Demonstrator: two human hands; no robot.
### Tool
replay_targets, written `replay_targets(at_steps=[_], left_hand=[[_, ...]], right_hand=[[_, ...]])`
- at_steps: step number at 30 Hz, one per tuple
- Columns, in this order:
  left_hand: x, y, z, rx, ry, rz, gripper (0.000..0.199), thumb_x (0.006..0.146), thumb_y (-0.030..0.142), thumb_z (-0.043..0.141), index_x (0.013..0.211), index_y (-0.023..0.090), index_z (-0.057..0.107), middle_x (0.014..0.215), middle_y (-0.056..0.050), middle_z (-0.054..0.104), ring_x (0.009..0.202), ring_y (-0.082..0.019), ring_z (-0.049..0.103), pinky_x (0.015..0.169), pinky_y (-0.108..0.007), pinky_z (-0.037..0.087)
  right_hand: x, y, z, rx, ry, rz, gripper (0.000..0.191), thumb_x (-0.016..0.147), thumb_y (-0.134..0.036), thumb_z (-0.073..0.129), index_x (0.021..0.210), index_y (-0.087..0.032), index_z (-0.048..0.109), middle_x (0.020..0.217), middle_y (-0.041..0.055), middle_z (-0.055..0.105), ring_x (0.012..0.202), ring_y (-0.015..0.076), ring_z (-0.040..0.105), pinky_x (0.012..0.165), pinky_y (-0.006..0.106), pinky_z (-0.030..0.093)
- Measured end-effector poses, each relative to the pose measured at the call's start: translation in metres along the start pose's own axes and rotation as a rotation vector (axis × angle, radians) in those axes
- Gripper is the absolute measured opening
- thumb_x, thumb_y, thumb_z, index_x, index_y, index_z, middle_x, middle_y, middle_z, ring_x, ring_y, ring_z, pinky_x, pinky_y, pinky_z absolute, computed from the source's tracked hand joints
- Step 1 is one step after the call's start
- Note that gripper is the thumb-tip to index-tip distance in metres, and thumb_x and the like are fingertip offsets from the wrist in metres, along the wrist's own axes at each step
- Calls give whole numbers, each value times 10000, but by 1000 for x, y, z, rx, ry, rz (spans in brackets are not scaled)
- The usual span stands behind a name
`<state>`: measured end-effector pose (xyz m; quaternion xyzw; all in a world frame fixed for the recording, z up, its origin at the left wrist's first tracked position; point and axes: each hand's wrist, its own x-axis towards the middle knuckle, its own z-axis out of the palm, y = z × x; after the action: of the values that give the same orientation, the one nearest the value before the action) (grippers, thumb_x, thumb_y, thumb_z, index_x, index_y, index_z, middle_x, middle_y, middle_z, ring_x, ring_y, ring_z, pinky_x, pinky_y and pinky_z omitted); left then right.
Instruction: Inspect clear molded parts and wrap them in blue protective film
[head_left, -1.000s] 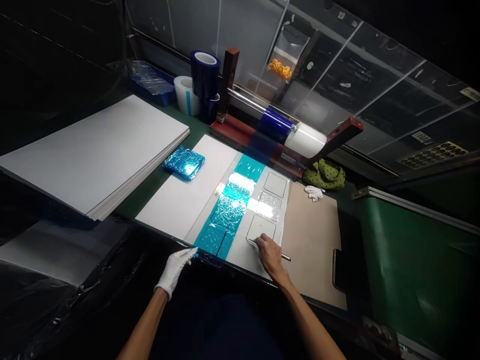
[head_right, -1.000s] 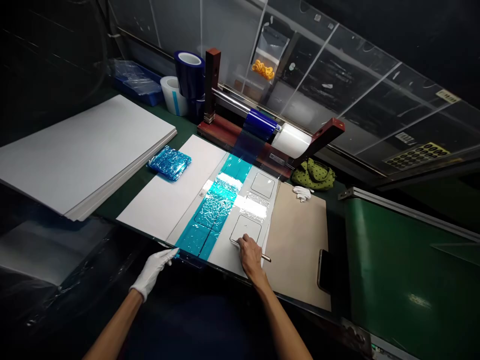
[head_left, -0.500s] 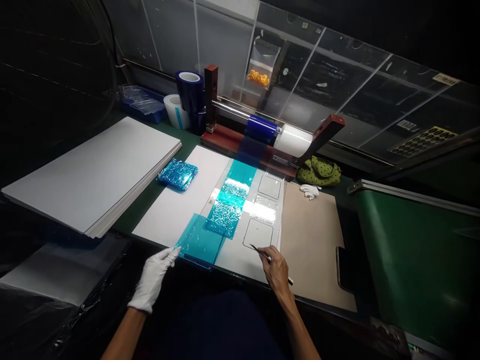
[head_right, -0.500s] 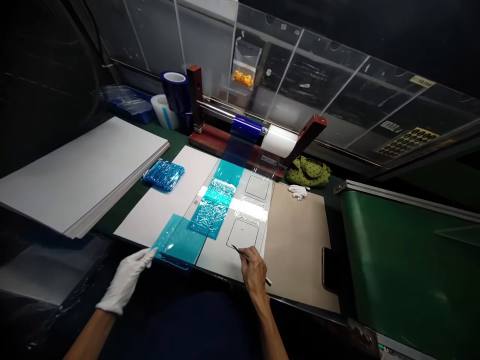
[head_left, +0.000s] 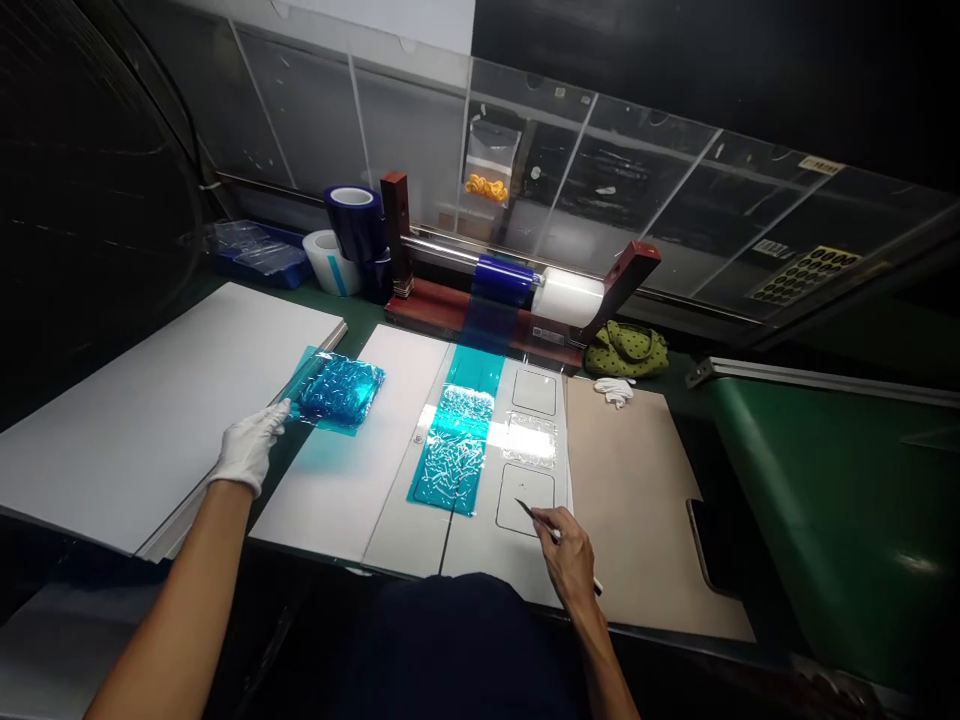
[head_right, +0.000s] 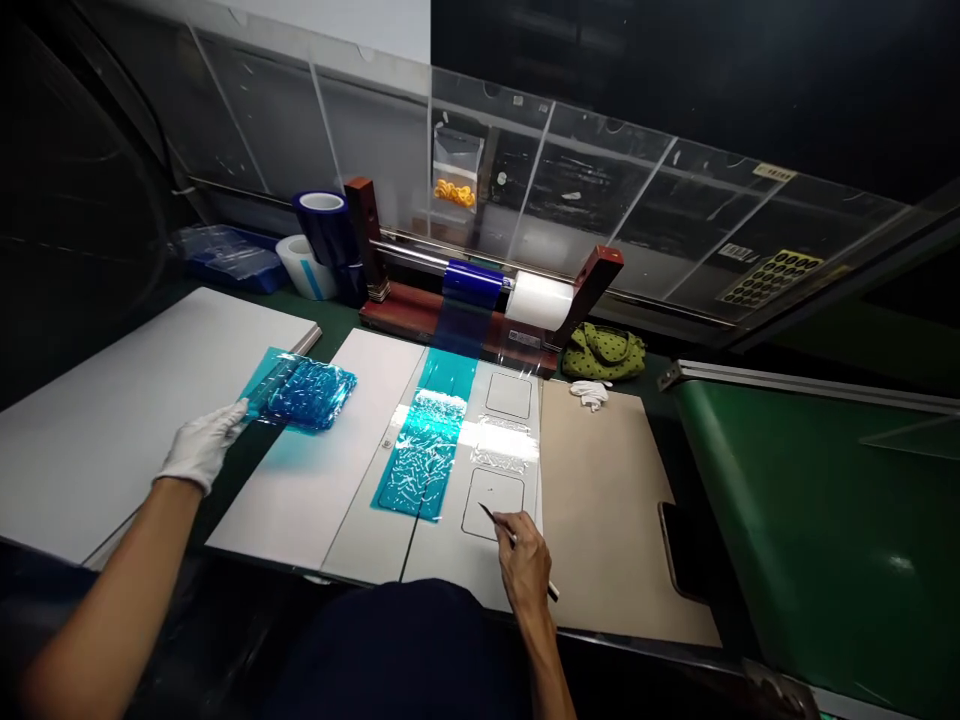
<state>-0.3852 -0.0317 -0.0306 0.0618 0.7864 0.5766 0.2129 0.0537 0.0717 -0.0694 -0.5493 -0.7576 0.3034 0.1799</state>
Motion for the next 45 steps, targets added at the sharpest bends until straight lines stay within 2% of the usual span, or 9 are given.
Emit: replay_targets(at_steps=[8,16,19,22,27,31,34,40,45], left_hand=[[45,-5,3,-21,-71,-34,213,818,240,626,995,122,620,1020,-43,635,859,-140,594,783,-315,497],[-39,-84,-52,185,-163,-174,698,499,640,720,973,129,681,953,-69,676,898,-215,590,814,-319,471],[-64,-104,-65,305,-117,-225,709,501,669,681,938,111,699,857,-98,670,879,-281,590,825,-391,459],[-71,-101,-68,478,-2,-177,676,577,627,669,1074,168,666,1057,-130,629,1015,-348,528,900,-461,393],[-77,-73,-15,989,123,345,519,845,523,410,1149,163,630,1095,-184,578,940,-349,523,790,-473,405],[-91,-63,72,978,-261,603,318,844,357,476,1020,212,697,1046,-126,619,912,-286,531,808,-399,405],[-98,-63,117,974,-403,667,328,838,327,492,1113,263,658,1095,-116,616,936,-288,531,823,-405,399],[-98,-63,129,996,-420,625,375,876,307,415,1204,286,596,1099,-161,593,953,-330,523,806,-461,388],[-97,-64,130,934,-418,551,369,882,328,398,1161,257,630,1098,-153,586,976,-325,488,832,-461,368]], right_hand=[[10,-5,3,9,1,13,234,856,-296,462,918,-214,673,922,55,665,854,198,628,702,287,468],[4,8,13,63,-26,30,252,866,-329,455,921,-204,667,930,62,667,883,212,623,711,299,485],[9,2,15,43,-51,-20,231,872,-308,463,917,-212,668,914,49,661,855,196,624,690,279,471],[23,-11,15,3,-59,-99,225,882,-272,460,936,-212,670,901,42,651,840,178,618,691,257,452],[64,-48,30,-187,-76,-230,239,907,-228,451,955,-225,685,863,28,641,766,149,601,625,231,377],[104,-83,64,-418,-177,-325,282,935,-208,409,1002,-274,675,911,14,629,747,131,576,546,237,283],[127,-103,91,-548,-255,-396,320,940,-174,373,1066,-298,640,935,11,612,770,136,554,518,252,218],[147,-122,118,-590,-357,-471,271,914,-141,386,892,-223,644,891,29,589,766,145,511,518,271,184],[149,-114,111,-614,-416,-458,293,922,-135,347,896,-221,626,920,36,579,809,155,506,526,265,204]])
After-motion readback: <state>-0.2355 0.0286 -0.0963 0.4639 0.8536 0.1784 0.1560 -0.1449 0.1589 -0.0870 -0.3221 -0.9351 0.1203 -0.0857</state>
